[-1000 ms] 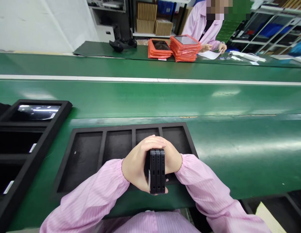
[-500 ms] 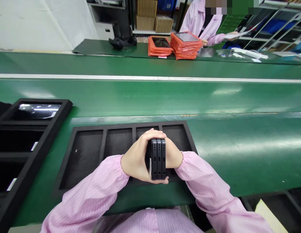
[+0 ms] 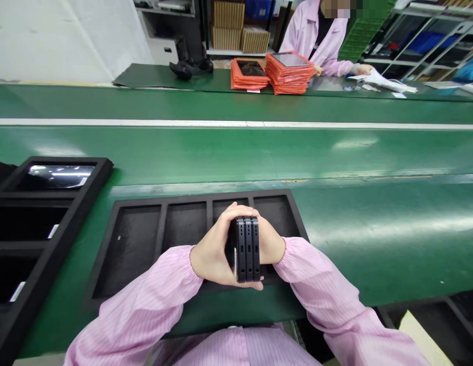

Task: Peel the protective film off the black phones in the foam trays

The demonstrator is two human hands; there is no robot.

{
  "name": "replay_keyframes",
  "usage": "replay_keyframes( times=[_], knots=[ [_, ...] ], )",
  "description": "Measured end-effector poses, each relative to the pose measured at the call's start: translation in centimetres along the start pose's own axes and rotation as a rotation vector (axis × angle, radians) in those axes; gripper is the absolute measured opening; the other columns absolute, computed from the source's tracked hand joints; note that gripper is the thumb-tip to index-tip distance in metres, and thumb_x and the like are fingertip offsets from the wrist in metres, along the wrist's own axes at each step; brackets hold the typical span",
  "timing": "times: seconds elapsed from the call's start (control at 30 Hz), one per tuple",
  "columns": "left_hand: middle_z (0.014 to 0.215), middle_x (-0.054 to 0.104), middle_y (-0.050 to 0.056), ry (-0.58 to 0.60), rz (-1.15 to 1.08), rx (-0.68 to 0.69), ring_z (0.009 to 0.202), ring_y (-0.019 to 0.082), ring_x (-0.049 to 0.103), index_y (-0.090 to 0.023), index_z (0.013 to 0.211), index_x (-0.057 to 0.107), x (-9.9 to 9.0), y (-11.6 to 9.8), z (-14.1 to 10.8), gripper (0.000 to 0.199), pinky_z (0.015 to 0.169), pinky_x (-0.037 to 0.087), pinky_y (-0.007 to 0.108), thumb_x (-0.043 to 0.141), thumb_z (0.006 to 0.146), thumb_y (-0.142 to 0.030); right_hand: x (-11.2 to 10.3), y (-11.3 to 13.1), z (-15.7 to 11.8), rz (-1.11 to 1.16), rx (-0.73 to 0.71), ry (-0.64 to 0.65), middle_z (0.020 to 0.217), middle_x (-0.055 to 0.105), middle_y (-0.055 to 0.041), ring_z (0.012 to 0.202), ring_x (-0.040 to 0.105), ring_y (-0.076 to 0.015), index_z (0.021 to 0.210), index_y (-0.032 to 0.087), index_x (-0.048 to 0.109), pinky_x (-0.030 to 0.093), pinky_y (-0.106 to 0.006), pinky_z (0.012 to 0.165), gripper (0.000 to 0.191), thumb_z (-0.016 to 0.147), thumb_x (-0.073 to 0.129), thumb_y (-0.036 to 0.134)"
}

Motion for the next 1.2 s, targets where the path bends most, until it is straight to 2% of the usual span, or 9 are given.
replay_keyframes(
  times=[0.27, 0.5, 0.6, 0.7, 0.77, 0.93, 1.0, 1.07, 1.2],
  knots=[
    [0.121, 0.059, 0.015, -0.01, 0.026, 0.022, 0.112, 0.034, 0.062, -0.022, 0.134, 0.04, -0.1, -0.4, -0.2, 0.105, 0.113, 0.033, 0.063, 0.088, 0.049, -0.06, -0.1, 0.6, 0.1, -0.078, -0.042, 0.002, 0.117, 0.06, -0.0131, 0.108, 0.063, -0.0293, 0.119, 0.02, 0.048, 0.055, -0.048, 0.092, 0.074, 0.061, 0.082, 0.051],
    [0.116, 0.063, 0.015, -0.007, 0.049, 0.092, 0.111, 0.033, 0.064, -0.02, 0.131, 0.042, 0.2, -1.1, -0.2, 0.101, 0.113, 0.035, 0.062, 0.089, 0.05, -0.059, 0.1, 1.7, 0.2, -0.136, -0.149, 0.008, 0.119, 0.06, -0.0138, 0.114, 0.06, -0.0278, 0.128, 0.018, 0.043, 0.051, -0.047, 0.101, 0.075, 0.069, 0.079, 0.046],
    [0.113, 0.064, 0.015, -0.007, 0.104, 0.153, 0.108, 0.032, 0.066, -0.019, 0.132, 0.042, -0.6, -1.4, 0.0, 0.101, 0.11, 0.041, 0.059, 0.089, 0.051, -0.057, -0.2, 1.7, 0.2, -0.11, -0.15, -0.014, 0.131, 0.053, -0.017, 0.13, 0.05, -0.0296, 0.135, 0.017, 0.038, 0.044, -0.049, 0.11, 0.083, 0.069, 0.08, 0.046],
    [0.111, 0.066, 0.013, -0.042, 0.248, 0.252, 0.107, 0.031, 0.067, -0.021, 0.136, 0.039, -1.9, -1.6, -0.1, 0.102, 0.106, 0.046, 0.057, 0.089, 0.054, -0.055, -0.3, -0.2, 0.2, 0.08, 0.037, 0.066, 0.155, 0.027, -0.0188, 0.149, 0.021, -0.0306, 0.149, 0.019, 0.022, 0.029, -0.053, 0.12, 0.101, 0.068, 0.079, 0.037],
    [0.112, 0.067, 0.013, -0.053, 0.363, 0.342, 0.109, 0.03, 0.067, -0.02, 0.137, 0.038, -2.2, -2.0, -0.6, 0.1, 0.109, 0.044, 0.055, 0.089, 0.057, -0.052, -0.1, -2.3, 0.0, 0.348, 0.264, 0.112, 0.161, 0.017, -0.0141, 0.151, 0.014, -0.0281, 0.152, 0.024, 0.013, 0.025, -0.053, 0.121, 0.103, 0.07, 0.074, 0.036],
    [0.115, 0.071, 0.008, 0.107, 0.469, 0.611, 0.116, 0.023, 0.064, -0.024, 0.122, 0.052, 1.8, -3.4, -2.6, 0.053, 0.112, 0.044, 0.044, 0.075, 0.078, -0.044, 1.0, -5.4, -1.3, 0.896, 0.798, -0.008, 0.129, 0.06, -0.0113, 0.125, 0.057, -0.0263, 0.14, 0.024, 0.039, 0.05, -0.05, 0.102, 0.066, 0.085, 0.051, 0.058],
    [0.115, 0.072, 0.003, 0.213, 0.477, 0.701, 0.113, 0.018, 0.066, -0.027, 0.111, 0.058, 4.0, -3.7, -3.3, 0.029, 0.105, 0.05, 0.036, 0.068, 0.084, -0.031, 1.9, -5.0, -1.5, 0.967, 0.887, 0.002, 0.11, 0.067, -0.0079, 0.103, 0.067, -0.0247, 0.127, 0.024, 0.049, 0.057, -0.044, 0.088, 0.054, 0.083, 0.06, 0.054],
    [0.112, 0.074, -0.002, 0.293, 0.438, 0.745, 0.108, 0.015, 0.068, -0.03, 0.104, 0.06, 5.4, -3.7, -3.6, 0.023, 0.097, 0.054, 0.029, 0.066, 0.084, -0.022, 2.4, -4.7, -1.8, 1.015, 0.96, -0.017, 0.094, 0.067, -0.0024, 0.083, 0.069, -0.0212, 0.117, 0.025, 0.051, 0.059, -0.039, 0.076, 0.049, 0.076, 0.071, 0.044],
    [0.114, 0.073, -0.003, 0.389, 0.403, 0.747, 0.107, 0.016, 0.067, -0.033, 0.107, 0.061, 5.3, -3.2, -4.0, 0.026, 0.106, 0.048, 0.036, 0.068, 0.083, -0.027, 2.1, -4.8, -2.0, 1.04, 0.979, -0.125, 0.083, 0.061, 0.0041, 0.07, 0.065, -0.0157, 0.108, 0.026, 0.049, 0.057, -0.033, 0.07, 0.052, 0.066, 0.077, 0.034]
  ],
)
Point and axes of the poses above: each hand's wrist, its own z-axis towards the middle knuckle, its own x-axis out of the palm, y = z × x, the point moved 9 cm from there along z, towards the middle knuckle
